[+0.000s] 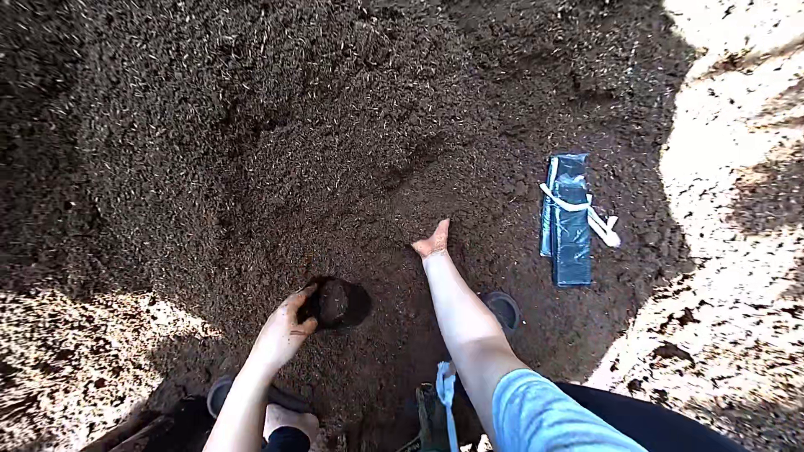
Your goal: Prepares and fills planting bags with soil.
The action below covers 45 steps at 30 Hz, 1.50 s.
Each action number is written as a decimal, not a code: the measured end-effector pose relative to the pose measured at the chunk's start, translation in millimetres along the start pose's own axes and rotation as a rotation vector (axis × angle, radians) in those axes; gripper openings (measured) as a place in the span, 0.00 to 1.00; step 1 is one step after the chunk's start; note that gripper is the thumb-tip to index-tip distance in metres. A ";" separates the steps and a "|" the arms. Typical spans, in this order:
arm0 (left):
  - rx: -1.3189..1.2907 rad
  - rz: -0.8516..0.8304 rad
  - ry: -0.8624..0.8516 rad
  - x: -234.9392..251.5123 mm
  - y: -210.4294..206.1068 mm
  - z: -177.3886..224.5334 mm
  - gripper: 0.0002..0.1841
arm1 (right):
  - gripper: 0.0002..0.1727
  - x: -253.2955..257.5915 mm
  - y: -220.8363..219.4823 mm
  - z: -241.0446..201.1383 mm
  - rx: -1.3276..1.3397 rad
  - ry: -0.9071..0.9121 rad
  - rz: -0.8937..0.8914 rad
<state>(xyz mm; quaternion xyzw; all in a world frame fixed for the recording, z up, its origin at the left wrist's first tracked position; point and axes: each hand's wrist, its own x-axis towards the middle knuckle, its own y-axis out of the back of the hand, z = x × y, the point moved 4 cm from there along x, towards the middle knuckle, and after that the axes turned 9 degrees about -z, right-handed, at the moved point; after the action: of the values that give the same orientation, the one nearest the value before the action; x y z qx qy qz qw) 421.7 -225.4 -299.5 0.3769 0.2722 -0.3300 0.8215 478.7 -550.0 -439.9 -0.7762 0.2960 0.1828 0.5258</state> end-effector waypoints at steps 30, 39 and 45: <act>-0.145 0.188 0.001 -24.3 -43.7 28.2 0.41 | 0.34 -188.3 -122.6 28.1 -2.222 0.018 -0.610; -0.256 0.283 -0.043 -77.6 -40.0 41.6 0.35 | 0.20 -229.0 -130.8 25.0 -2.513 0.025 -0.742; -0.121 0.273 -0.028 -34.4 -46.5 29.1 0.40 | 0.34 -148.4 -56.7 24.6 -1.843 -0.359 -0.623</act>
<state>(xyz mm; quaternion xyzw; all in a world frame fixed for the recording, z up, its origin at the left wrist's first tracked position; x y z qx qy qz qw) 370.9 -260.3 -279.4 0.3557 0.2262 -0.2034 0.8837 403.9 -472.2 -320.8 -0.8860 -0.2635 0.3102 -0.2222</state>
